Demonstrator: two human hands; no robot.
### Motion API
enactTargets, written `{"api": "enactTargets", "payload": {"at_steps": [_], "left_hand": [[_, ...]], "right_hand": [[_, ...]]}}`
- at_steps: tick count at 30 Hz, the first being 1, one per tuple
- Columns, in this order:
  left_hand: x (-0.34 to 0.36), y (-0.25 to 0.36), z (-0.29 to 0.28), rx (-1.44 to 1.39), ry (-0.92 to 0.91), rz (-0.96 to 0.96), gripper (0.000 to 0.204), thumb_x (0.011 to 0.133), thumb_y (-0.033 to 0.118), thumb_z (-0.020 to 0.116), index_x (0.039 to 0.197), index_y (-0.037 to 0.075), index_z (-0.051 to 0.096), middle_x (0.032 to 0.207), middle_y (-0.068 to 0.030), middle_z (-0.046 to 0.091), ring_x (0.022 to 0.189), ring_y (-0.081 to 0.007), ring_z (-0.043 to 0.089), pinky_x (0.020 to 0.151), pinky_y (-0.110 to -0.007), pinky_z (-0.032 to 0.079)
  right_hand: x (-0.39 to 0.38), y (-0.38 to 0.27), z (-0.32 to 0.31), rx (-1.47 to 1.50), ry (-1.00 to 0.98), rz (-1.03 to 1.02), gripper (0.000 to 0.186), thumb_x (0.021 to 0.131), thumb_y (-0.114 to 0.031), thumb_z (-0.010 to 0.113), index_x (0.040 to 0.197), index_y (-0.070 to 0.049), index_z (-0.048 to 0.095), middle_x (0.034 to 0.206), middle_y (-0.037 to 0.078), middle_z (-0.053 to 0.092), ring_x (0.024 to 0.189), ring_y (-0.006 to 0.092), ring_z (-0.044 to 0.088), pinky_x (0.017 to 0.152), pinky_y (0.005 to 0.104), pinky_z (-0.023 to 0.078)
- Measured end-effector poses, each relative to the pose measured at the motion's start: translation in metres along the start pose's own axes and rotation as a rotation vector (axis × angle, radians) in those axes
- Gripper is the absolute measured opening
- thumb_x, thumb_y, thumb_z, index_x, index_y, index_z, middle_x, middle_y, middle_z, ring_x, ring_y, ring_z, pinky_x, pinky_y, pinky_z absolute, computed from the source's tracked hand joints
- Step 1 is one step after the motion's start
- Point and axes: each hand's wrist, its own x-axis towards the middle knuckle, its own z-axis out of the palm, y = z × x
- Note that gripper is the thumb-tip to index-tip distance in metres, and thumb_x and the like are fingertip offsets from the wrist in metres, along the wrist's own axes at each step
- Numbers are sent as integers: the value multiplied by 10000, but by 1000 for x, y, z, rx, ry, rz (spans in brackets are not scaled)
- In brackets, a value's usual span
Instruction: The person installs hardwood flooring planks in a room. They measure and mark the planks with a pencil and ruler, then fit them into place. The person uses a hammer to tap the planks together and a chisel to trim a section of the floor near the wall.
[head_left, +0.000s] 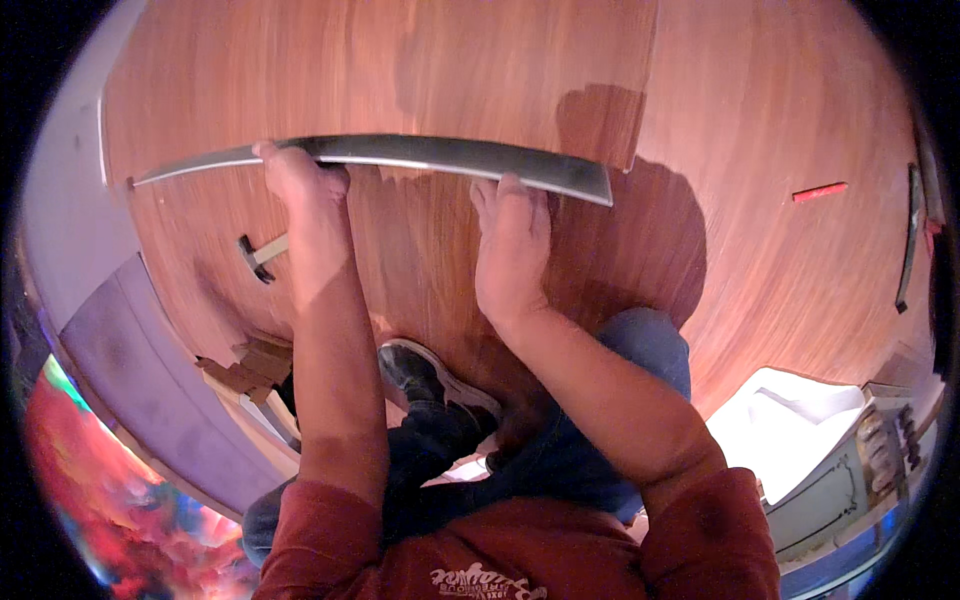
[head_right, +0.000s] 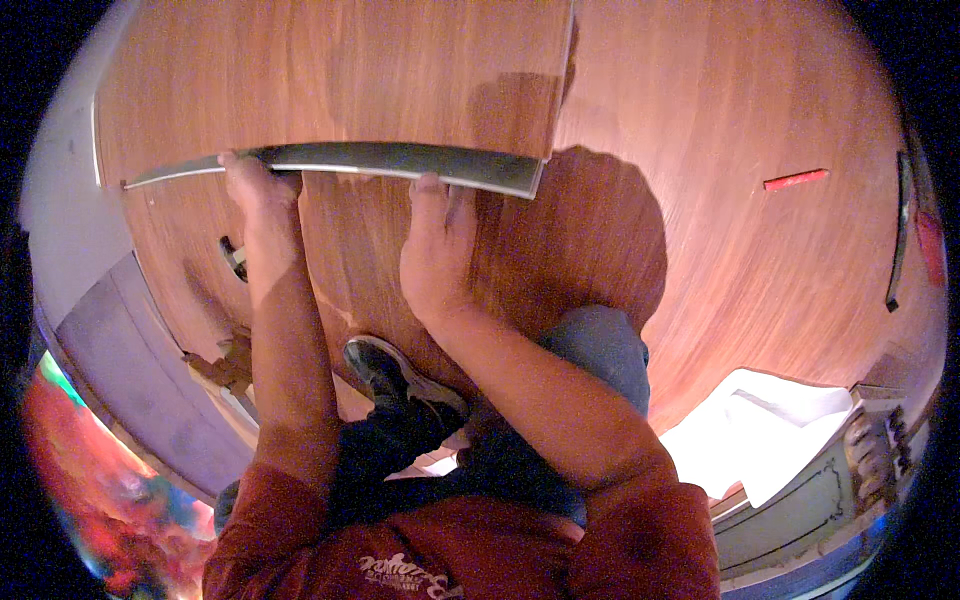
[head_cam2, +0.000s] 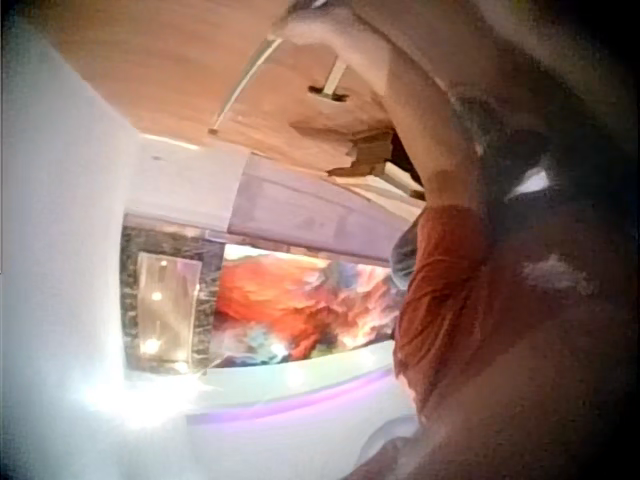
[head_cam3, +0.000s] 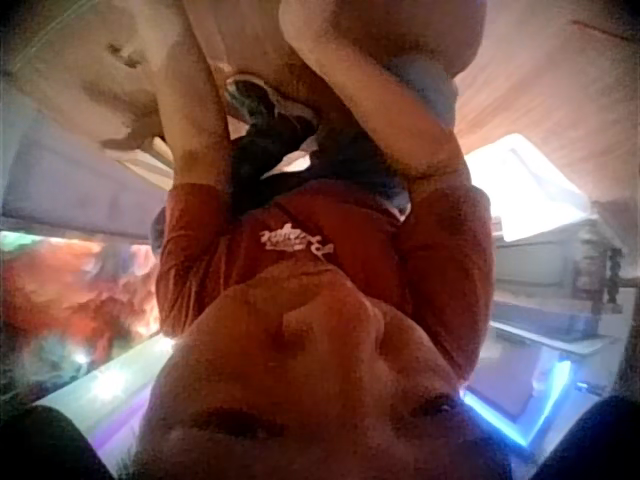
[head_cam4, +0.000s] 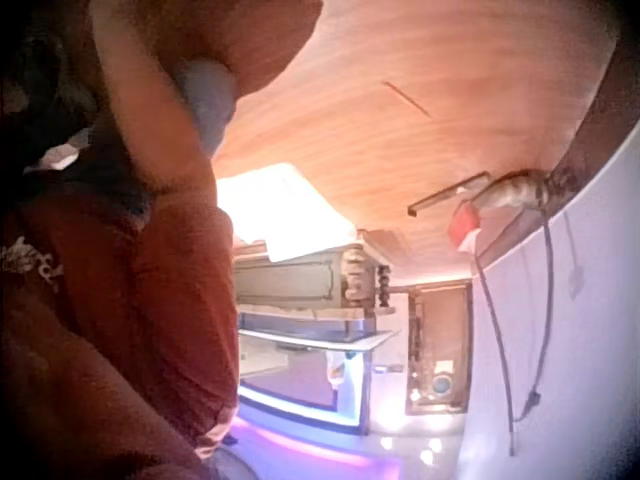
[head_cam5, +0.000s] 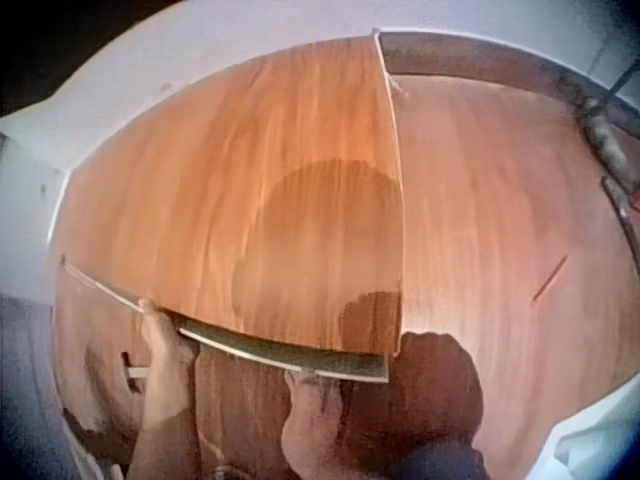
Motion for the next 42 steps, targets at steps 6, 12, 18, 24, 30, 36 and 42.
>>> {"api": "enactTargets", "payload": {"at_steps": [6,12,18,24,30,36,42], "left_hand": [[1,-1,-5,9,-5,37,647,1093,550,357,1401,-15,423,1357,-155,529,1165,-338,587,966,-520,537],[4,-7,-17,56,27,25,498,1094,411,417,1323,-26,486,1256,-152,577,1093,-307,607,880,-488,545],[21,-13,-38,93,-38,-19,280,1010,141,455,1206,-26,566,1106,-150,617,970,-297,628,818,-517,533],[15,-9,-54,177,-79,-50,245,976,80,461,1128,-30,619,1047,-141,647,957,-304,642,845,-549,532],[3,0,-58,272,-127,-22,248,973,67,468,1135,-40,621,1074,-147,660,979,-311,641,852,-551,548],[1,2,-55,329,-96,-1,253,996,67,445,1153,-57,600,1113,-168,653,994,-315,648,841,-543,573],[7,3,-46,325,-116,12,244,1013,84,438,1149,-67,573,1052,-177,631,965,-310,655,806,-542,598]], "right_hand": [[2,-4,0,-101,-6,-54,406,1087,-254,462,1391,15,447,1386,151,526,1387,317,518,1211,458,363],[-2,-11,5,98,56,24,486,1095,-324,498,1383,64,448,1406,168,532,1363,316,538,1205,471,380],[-2,-7,8,81,57,14,489,1080,-300,502,1356,100,446,1359,195,548,1311,342,577,1196,495,407],[-7,-7,8,9,100,65,413,1045,-201,464,1306,119,452,1318,209,557,1283,379,600,1166,495,448],[-15,-4,8,50,65,88,391,1041,-191,455,1277,120,465,1296,211,570,1270,376,612,1165,496,451],[-11,-5,6,11,45,76,369,1044,-188,450,1250,118,480,1271,202,590,1250,359,626,1159,490,457],[-1,-11,9,-19,31,35,371,1057,-205,462,1235,117,505,1248,198,607,1223,360,642,1139,485,474]]}}
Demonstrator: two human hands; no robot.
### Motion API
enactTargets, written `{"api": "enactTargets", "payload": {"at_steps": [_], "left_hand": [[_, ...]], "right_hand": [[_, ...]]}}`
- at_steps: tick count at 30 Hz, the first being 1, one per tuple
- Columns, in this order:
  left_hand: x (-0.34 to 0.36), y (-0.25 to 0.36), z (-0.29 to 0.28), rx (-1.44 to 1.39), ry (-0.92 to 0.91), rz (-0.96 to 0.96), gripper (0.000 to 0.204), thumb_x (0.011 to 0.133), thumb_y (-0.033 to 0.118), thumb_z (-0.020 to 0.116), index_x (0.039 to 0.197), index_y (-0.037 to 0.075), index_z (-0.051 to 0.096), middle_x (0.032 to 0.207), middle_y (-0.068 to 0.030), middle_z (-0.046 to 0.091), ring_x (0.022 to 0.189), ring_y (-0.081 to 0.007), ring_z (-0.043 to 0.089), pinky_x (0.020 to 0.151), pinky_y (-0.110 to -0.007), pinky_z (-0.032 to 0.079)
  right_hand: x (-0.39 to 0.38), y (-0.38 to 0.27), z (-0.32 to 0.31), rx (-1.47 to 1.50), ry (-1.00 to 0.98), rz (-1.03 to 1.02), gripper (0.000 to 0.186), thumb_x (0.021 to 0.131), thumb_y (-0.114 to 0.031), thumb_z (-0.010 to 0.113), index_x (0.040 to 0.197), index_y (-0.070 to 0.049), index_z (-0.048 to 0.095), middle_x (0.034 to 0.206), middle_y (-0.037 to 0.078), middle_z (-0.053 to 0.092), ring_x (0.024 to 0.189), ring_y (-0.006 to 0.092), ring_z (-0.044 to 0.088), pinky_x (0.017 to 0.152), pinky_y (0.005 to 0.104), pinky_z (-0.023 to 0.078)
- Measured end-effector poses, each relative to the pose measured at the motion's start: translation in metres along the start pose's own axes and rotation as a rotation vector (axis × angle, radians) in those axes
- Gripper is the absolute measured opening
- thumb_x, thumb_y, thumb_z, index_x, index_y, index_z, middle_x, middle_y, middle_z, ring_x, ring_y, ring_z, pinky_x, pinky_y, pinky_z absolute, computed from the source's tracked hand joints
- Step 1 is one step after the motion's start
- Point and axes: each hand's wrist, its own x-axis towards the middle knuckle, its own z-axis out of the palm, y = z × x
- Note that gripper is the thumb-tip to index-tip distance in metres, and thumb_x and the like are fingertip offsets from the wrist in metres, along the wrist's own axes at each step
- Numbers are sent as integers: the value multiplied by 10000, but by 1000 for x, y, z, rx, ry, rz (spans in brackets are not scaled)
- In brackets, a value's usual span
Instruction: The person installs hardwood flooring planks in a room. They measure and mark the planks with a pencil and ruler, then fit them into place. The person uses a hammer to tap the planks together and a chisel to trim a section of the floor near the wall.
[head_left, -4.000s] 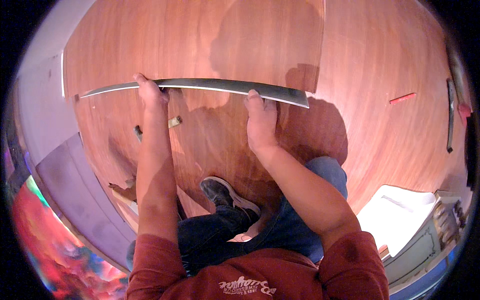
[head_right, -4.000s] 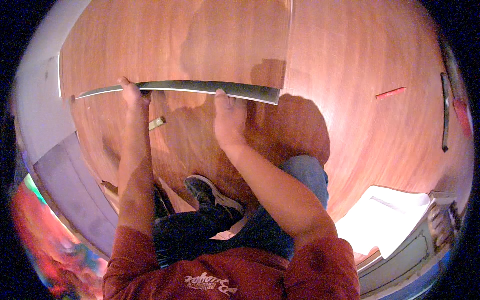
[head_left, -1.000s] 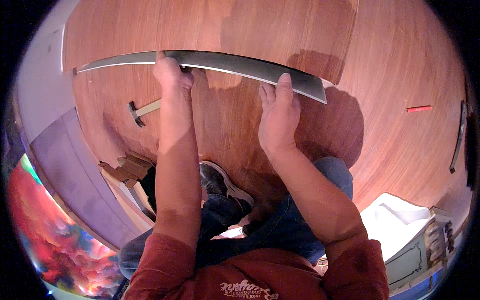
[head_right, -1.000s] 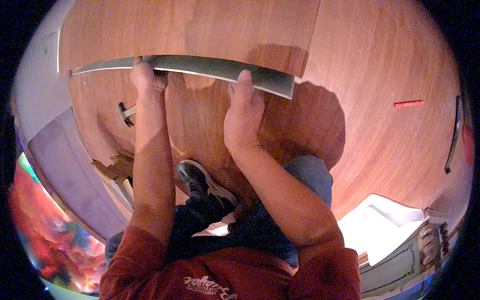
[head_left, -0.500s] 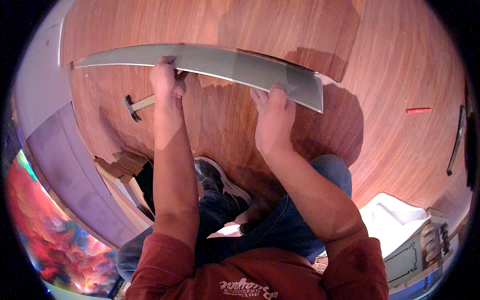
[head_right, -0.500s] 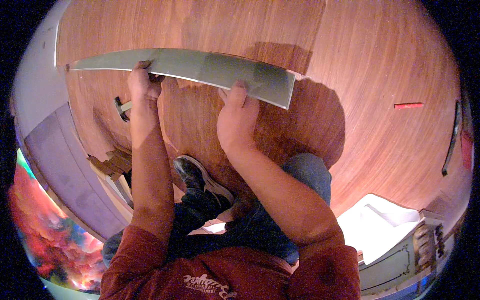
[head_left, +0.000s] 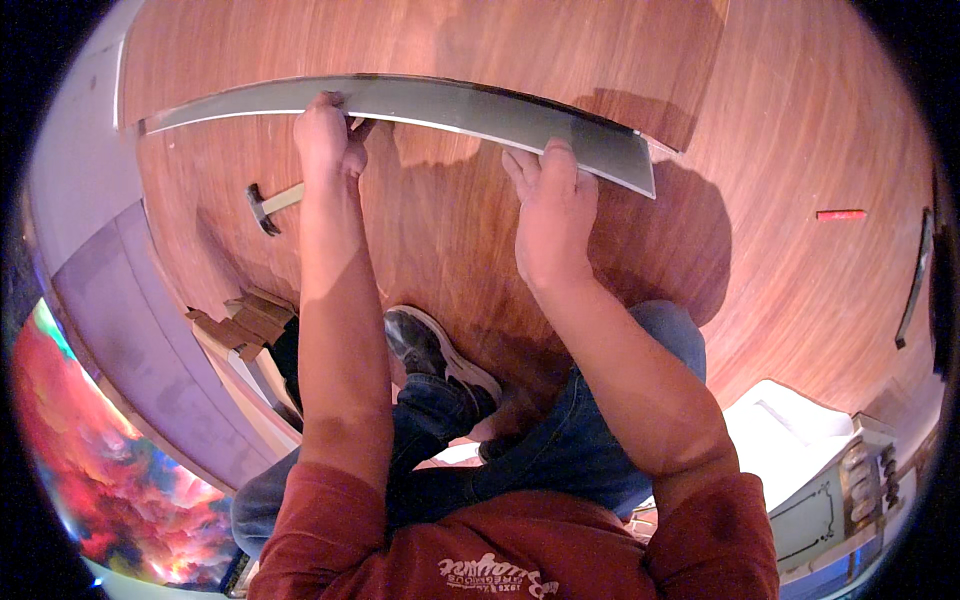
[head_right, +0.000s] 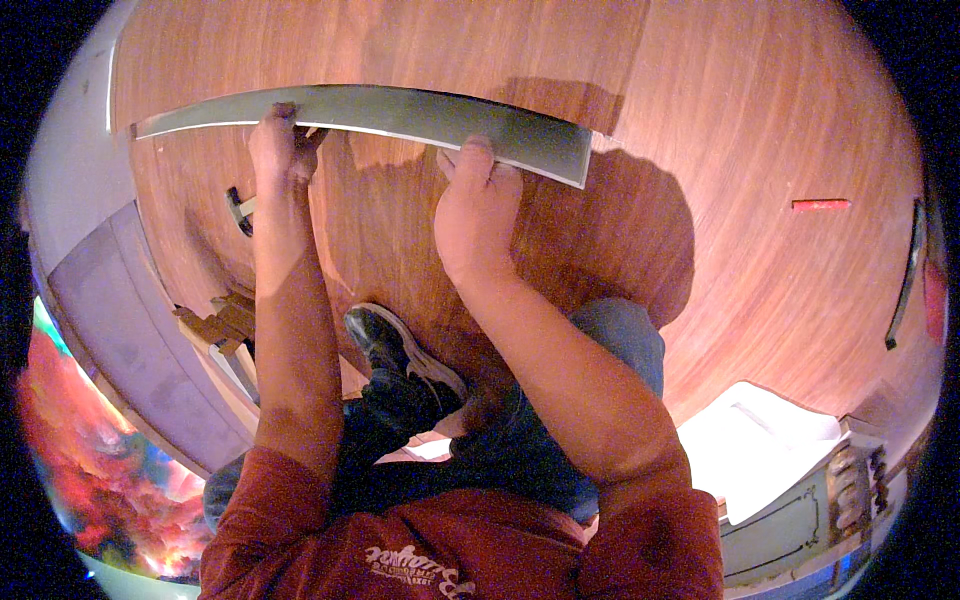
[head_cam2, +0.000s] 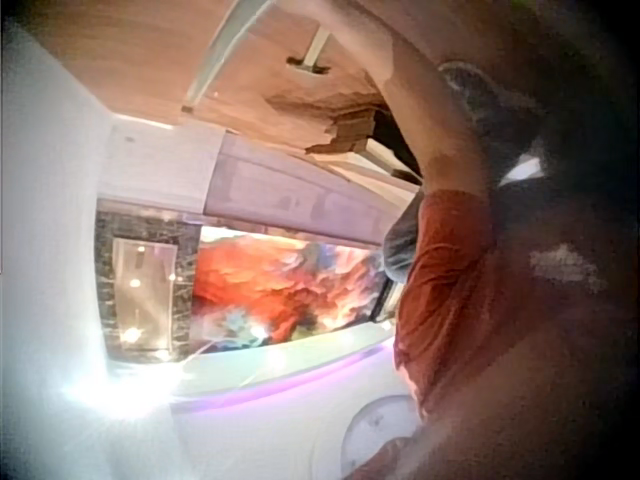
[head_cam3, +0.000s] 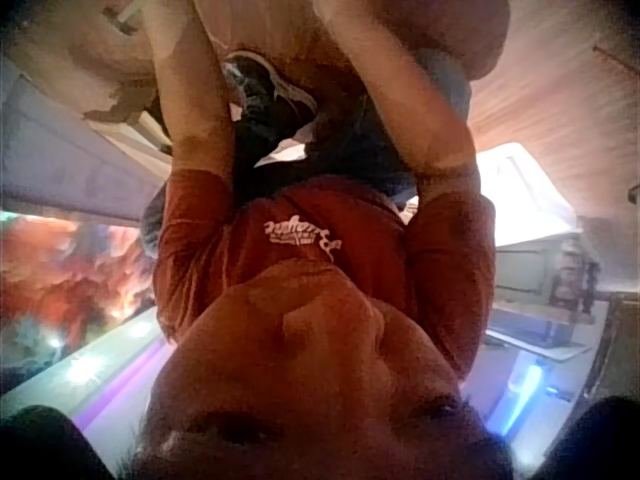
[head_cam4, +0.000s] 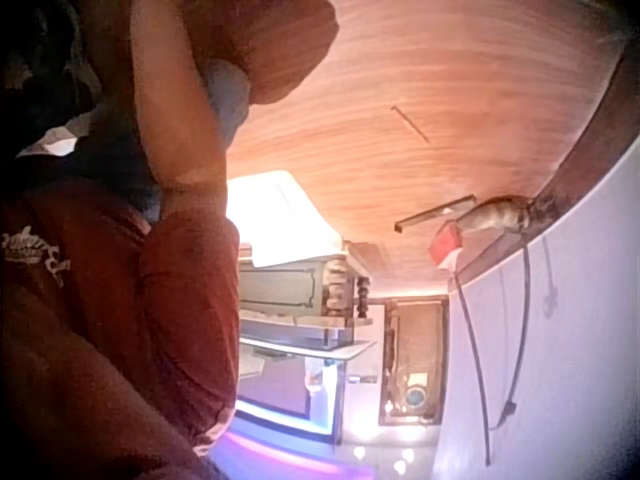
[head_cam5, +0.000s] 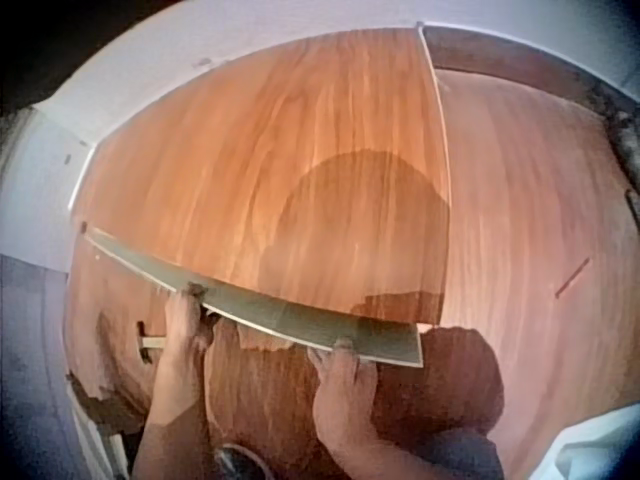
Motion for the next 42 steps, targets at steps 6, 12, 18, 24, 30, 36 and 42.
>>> {"api": "enactTargets", "payload": {"at_steps": [6,12,18,24,30,36,42], "left_hand": [[4,2,8,-19,41,14,257,1027,152,450,1135,-49,568,1059,-165,630,921,-297,660,744,-484,590],[-8,-1,15,-90,27,38,488,1109,456,357,1192,11,539,1102,-126,617,943,-262,648,772,-429,567],[-8,-8,16,-142,12,65,577,1102,569,343,1253,46,532,1133,-112,615,939,-243,619,808,-397,530],[-4,-7,9,-61,-144,99,623,1101,569,347,1410,48,492,1345,-127,558,1096,-306,598,911,-484,508],[-4,-6,12,-175,-86,-25,554,1069,626,398,1087,83,508,833,-58,500,670,-216,476,589,-377,387],[-5,-6,11,-186,-192,-53,625,1064,658,367,980,74,573,719,-60,565,574,-191,517,518,-334,429],[-15,-2,20,-109,-161,82,623,1126,525,252,1333,-18,476,1238,-182,587,1036,-313,616,850,-430,595]], "right_hand": [[4,1,-1,-28,-28,-18,459,1091,-304,489,1252,126,503,1262,209,606,1235,371,639,1144,490,466],[8,4,-1,-138,-59,-84,514,1093,-350,530,1293,121,483,1316,223,593,1276,372,620,1161,491,443],[12,6,-2,-175,-69,-126,603,1083,-423,551,1380,92,451,1383,244,557,1307,371,595,1168,483,433],[12,1,1,-136,-89,-144,724,1082,-455,537,1483,115,343,1511,287,460,1356,385,548,1175,469,421],[12,-3,4,-109,-37,-86,699,1098,-434,505,1481,124,329,1520,306,449,1356,382,552,1166,449,431],[23,9,-1,-77,42,-180,529,1049,-434,622,1240,52,539,1115,130,641,1010,216,636,910,344,518],[26,10,-9,-162,1,-205,603,1055,-444,607,1326,81,486,1287,187,577,1228,356,626,1074,454,503]]}}
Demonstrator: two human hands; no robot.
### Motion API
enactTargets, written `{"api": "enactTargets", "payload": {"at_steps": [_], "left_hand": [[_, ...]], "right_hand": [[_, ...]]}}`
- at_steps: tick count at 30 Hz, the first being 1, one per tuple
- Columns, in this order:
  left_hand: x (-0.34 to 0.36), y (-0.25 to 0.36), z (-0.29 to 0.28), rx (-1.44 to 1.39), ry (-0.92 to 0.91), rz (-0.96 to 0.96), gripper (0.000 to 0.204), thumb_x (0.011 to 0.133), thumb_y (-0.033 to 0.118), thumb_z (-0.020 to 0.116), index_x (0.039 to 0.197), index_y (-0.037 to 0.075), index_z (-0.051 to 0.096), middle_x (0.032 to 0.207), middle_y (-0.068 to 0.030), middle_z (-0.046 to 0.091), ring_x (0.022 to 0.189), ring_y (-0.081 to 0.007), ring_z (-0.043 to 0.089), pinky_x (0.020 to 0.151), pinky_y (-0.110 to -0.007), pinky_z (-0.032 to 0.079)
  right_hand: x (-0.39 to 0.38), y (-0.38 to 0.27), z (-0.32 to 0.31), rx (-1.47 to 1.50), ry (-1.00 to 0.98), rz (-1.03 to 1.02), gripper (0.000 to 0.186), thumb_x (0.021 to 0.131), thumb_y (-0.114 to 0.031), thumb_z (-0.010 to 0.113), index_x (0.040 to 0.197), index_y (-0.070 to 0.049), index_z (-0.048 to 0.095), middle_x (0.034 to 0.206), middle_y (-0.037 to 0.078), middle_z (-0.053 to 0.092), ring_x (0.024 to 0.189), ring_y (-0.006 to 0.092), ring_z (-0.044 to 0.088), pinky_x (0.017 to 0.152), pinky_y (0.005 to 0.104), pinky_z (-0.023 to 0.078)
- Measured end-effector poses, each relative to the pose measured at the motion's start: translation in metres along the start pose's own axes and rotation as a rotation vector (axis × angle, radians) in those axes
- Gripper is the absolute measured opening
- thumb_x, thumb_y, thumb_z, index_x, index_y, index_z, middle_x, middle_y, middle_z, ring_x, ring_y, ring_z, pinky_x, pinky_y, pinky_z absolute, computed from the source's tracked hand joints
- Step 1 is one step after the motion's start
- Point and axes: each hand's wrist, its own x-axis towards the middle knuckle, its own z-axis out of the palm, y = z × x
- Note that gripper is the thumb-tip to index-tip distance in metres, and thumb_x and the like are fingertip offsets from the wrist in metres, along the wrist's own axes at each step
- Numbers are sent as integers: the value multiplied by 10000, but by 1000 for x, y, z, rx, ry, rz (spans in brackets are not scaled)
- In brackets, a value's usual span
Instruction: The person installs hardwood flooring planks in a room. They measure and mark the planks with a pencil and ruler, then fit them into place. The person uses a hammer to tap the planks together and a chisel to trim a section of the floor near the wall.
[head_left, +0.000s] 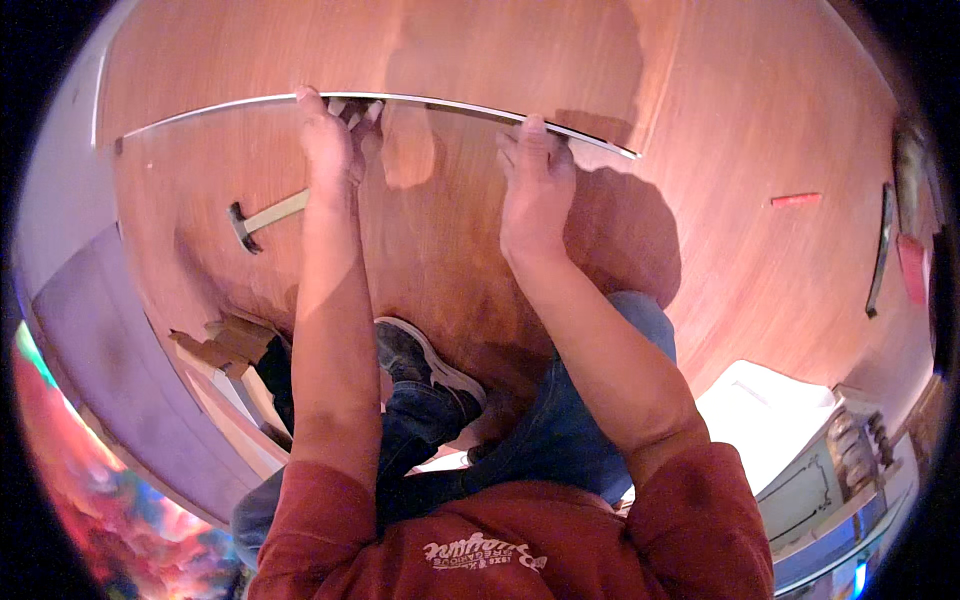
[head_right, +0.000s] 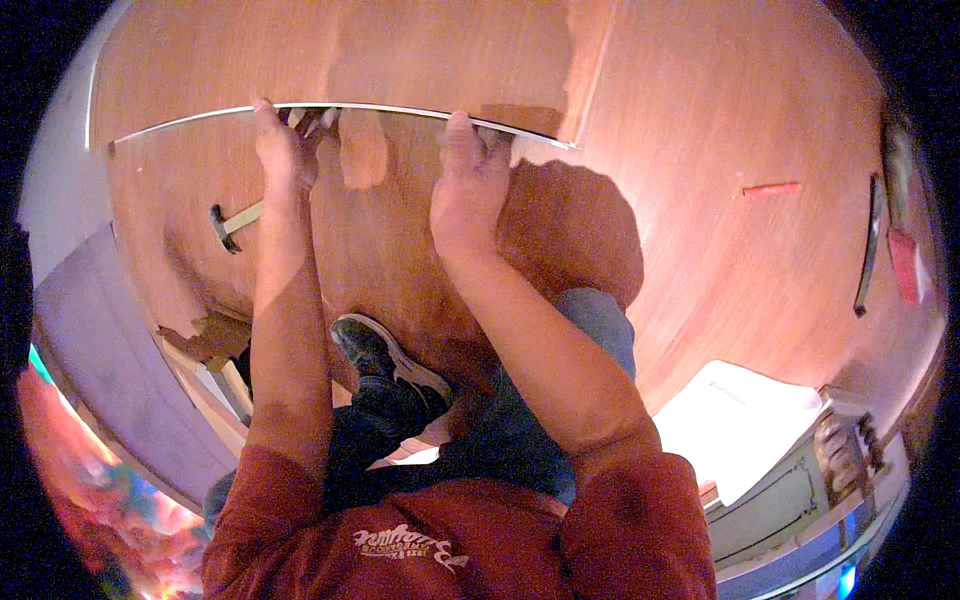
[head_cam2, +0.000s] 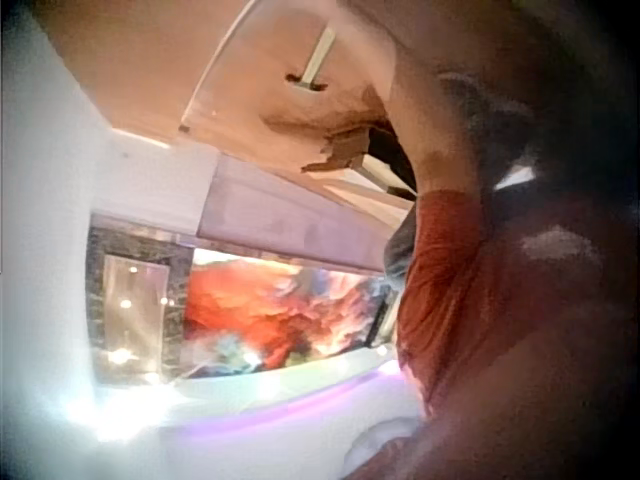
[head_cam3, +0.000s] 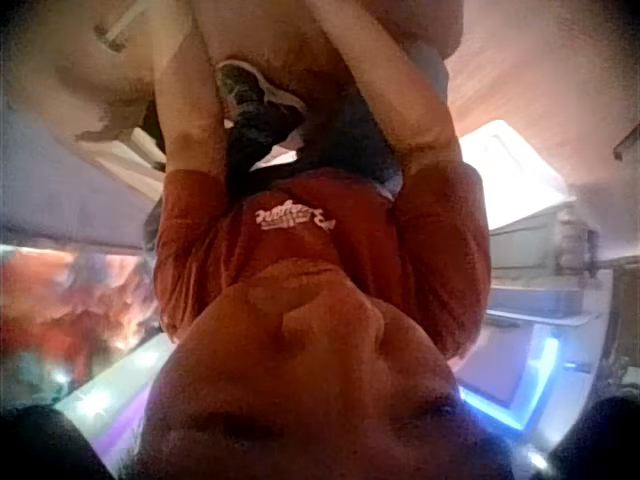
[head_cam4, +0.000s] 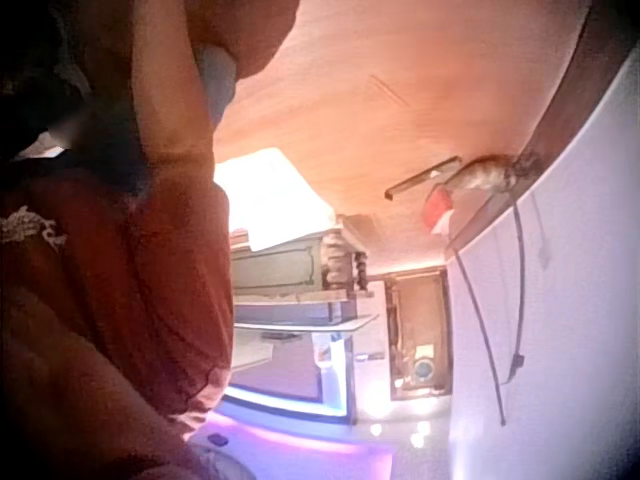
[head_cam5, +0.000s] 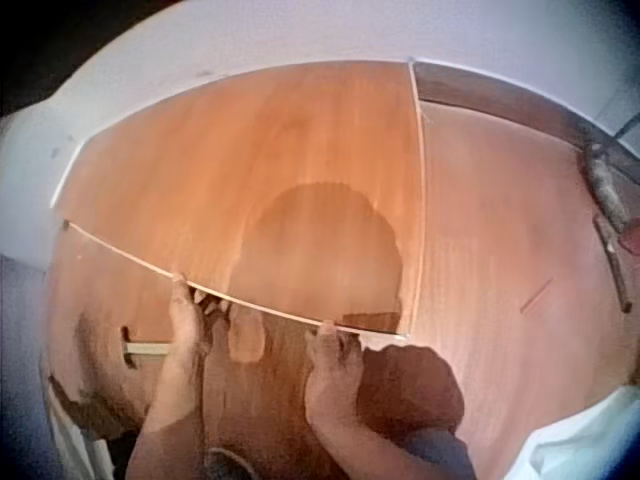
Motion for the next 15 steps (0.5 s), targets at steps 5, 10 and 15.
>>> {"api": "enactTargets", "payload": {"at_steps": [5,10,15], "left_hand": [[-1,2,3,16,-11,10,612,1126,493,274,1480,3,368,1408,-187,504,1176,-391,617,852,-509,607],[2,1,2,51,-39,27,609,1132,482,236,1467,-12,355,1425,-214,482,1153,-373,611,841,-461,633],[5,-1,3,53,-38,42,595,1131,460,242,1492,-7,322,1456,-232,456,1144,-407,622,790,-474,646]], "right_hand": [[3,5,3,-61,49,-128,614,1055,-460,601,1330,75,480,1278,190,580,1222,347,626,1088,457,488],[3,8,6,-108,114,-147,585,1059,-463,593,1287,70,512,1220,173,617,1151,290,653,1038,408,510],[-3,-4,7,-154,142,-113,523,1061,-446,601,1165,66,591,1080,130,667,1048,213,659,945,354,518]]}}
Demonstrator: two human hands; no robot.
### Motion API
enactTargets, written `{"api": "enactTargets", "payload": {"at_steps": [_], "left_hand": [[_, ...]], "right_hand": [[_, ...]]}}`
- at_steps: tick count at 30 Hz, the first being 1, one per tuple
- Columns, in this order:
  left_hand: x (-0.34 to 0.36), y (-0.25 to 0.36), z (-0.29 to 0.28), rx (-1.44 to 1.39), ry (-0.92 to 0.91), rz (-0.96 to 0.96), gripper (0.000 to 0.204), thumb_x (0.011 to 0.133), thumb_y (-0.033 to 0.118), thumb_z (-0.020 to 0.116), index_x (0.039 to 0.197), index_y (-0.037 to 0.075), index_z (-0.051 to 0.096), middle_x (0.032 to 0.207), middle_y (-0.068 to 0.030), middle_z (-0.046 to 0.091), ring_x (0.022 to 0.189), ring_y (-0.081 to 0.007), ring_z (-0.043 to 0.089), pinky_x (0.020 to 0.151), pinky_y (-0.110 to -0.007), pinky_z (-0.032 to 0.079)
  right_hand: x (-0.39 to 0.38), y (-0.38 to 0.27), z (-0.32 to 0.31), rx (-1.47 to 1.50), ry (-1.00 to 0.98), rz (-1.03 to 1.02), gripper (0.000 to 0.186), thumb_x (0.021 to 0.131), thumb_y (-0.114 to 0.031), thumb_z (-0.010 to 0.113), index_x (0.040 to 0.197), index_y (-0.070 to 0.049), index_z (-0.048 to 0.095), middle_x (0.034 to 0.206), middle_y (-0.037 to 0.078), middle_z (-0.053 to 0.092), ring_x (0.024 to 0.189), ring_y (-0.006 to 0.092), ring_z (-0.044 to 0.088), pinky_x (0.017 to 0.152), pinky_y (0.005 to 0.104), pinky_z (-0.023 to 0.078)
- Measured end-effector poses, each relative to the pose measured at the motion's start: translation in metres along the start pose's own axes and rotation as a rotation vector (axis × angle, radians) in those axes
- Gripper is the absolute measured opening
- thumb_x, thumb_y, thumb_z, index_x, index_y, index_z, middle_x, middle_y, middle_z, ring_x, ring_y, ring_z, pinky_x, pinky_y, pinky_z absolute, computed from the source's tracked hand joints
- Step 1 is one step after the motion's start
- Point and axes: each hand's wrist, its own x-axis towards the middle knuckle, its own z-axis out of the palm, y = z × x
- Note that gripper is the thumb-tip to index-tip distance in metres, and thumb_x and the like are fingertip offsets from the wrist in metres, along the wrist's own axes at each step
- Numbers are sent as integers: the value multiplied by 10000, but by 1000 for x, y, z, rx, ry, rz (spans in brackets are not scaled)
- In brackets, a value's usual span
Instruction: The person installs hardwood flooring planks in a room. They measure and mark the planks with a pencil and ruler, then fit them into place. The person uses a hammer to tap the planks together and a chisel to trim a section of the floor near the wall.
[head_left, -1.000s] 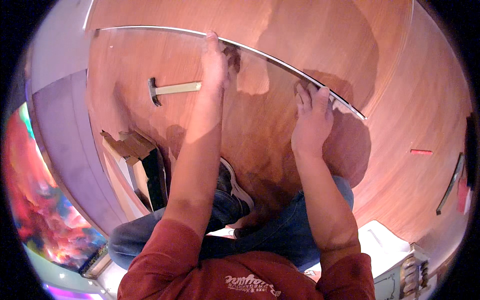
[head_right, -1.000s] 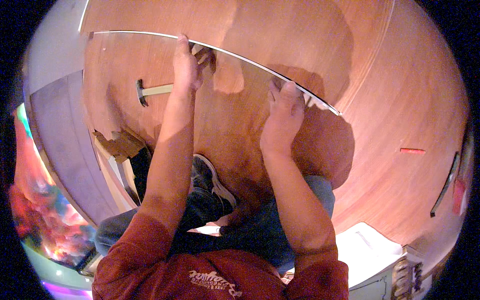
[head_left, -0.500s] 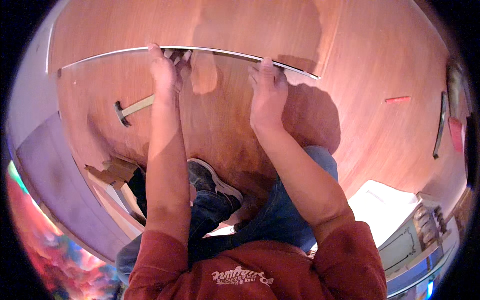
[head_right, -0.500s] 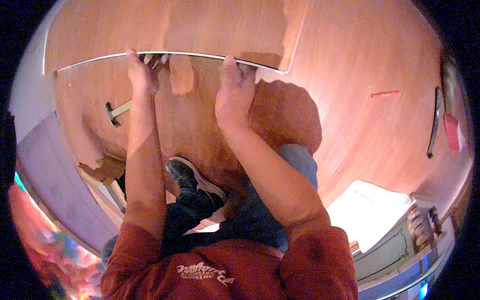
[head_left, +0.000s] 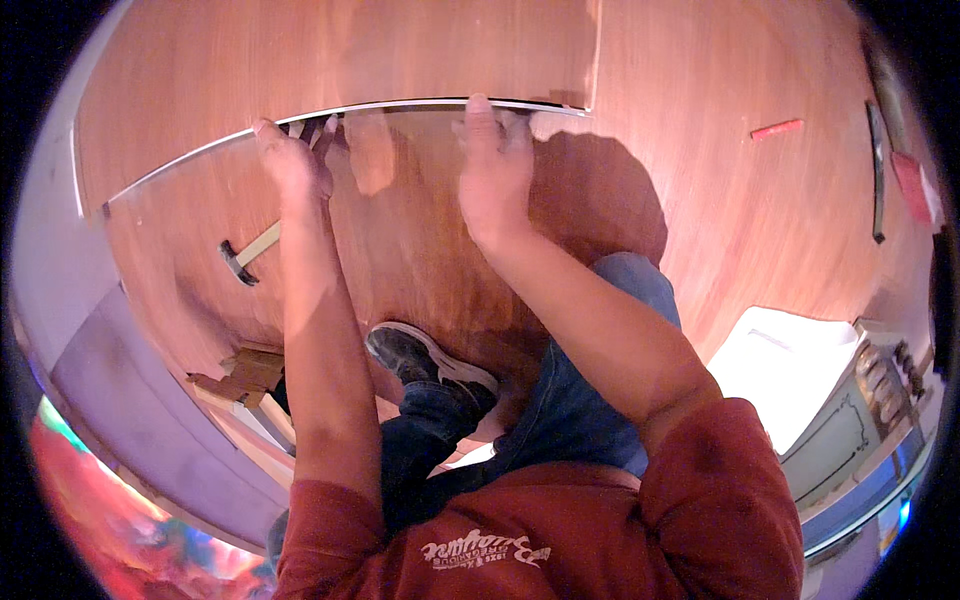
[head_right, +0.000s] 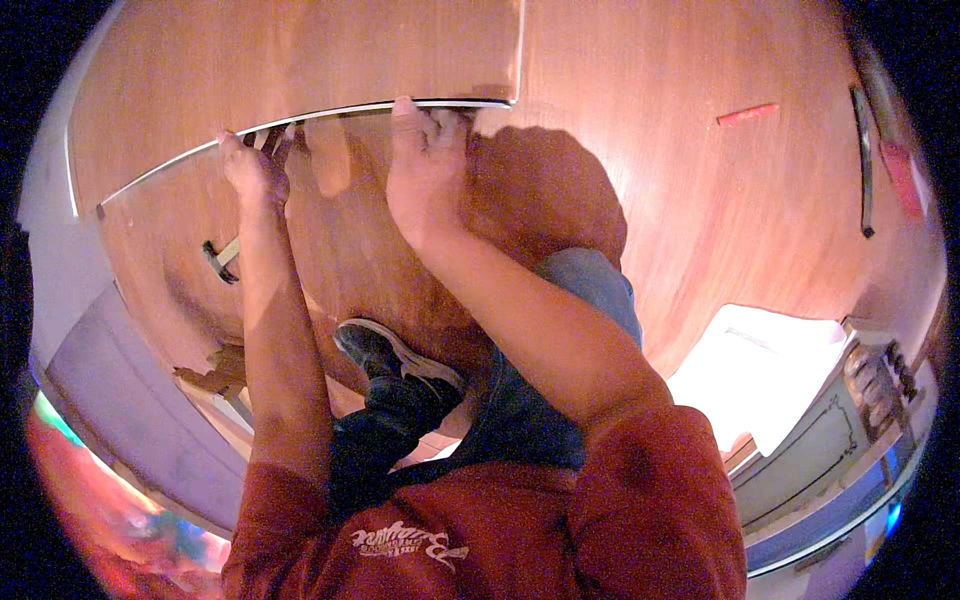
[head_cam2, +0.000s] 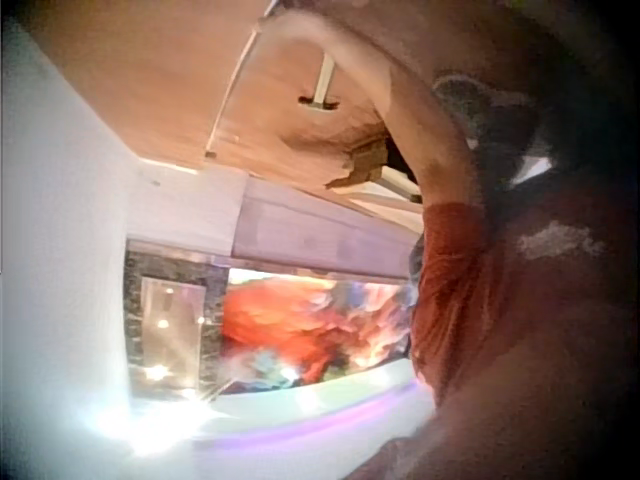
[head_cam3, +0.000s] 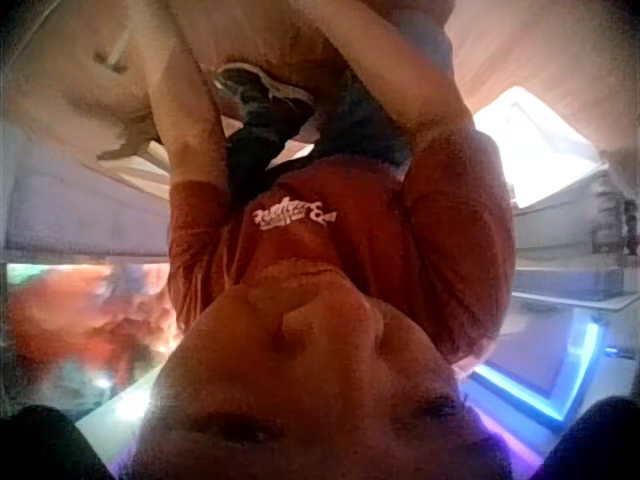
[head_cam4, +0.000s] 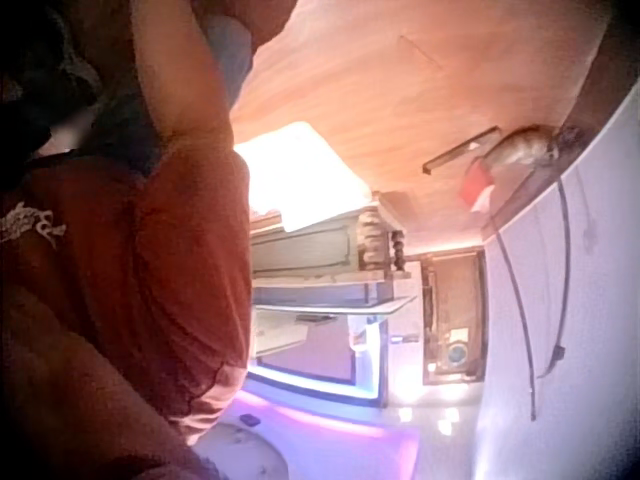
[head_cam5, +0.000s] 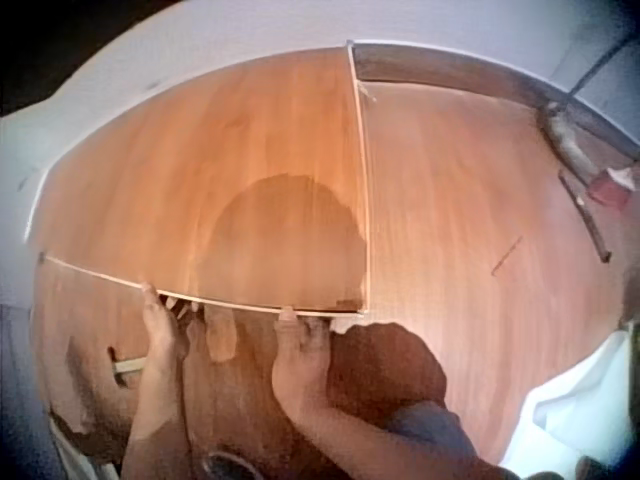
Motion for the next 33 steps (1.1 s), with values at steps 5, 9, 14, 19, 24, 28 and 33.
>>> {"api": "enactTargets", "payload": {"at_steps": [5,9,14,19,24,28,33], "left_hand": [[-1,-2,-4,18,-38,13,587,1128,454,260,1524,25,312,1490,-226,428,1213,-431,592,867,-517,635],[-5,1,-7,27,-20,-34,631,1123,482,273,1565,33,260,1539,-239,389,1280,-468,558,946,-562,604],[-15,5,-3,-24,-51,-102,650,1120,517,269,1518,6,318,1522,-211,405,1244,-427,596,966,-534,582],[-23,4,0,44,-81,-77,656,1115,546,246,1525,39,319,1535,-219,388,1229,-420,599,983,-545,571],[-25,2,0,73,-81,-80,641,1116,545,210,1519,59,323,1513,-211,420,1237,-419,587,979,-558,573],[-28,-1,-1,54,-62,-84,632,1118,536,199,1491,54,370,1455,-175,490,1240,-409,584,983,-567,561],[-28,-6,-4,58,-18,-74,591,1121,499,239,1482,56,393,1448,-162,510,1262,-396,575,991,-554,543]], "right_hand": [[-3,-15,0,-100,7,38,524,1054,-417,626,1174,91,586,1055,128,672,1041,202,648,934,329,507],[-5,-20,0,106,-19,59,627,1037,-409,655,1286,145,503,1187,188,667,1104,216,628,1005,344,486],[-2,-21,-8,123,-43,137,821,990,-419,715,1446,167,366,1299,198,628,1213,224,588,1045,337,462],[7,-3,-1,267,16,52,650,947,-314,753,1347,92,442,1185,213,668,1108,303,654,988,417,507],[10,18,9,311,32,46,659,956,-298,732,1371,102,411,1212,220,660,1146,316,648,1011,417,502],[4,5,4,239,35,17,637,967,-246,698,1391,108,380,1266,242,646,1176,337,646,1020,425,500],[-3,-26,-12,80,-54,119,532,973,-236,626,1341,107,452,1236,294,659,1121,407,669,982,477,511]]}}
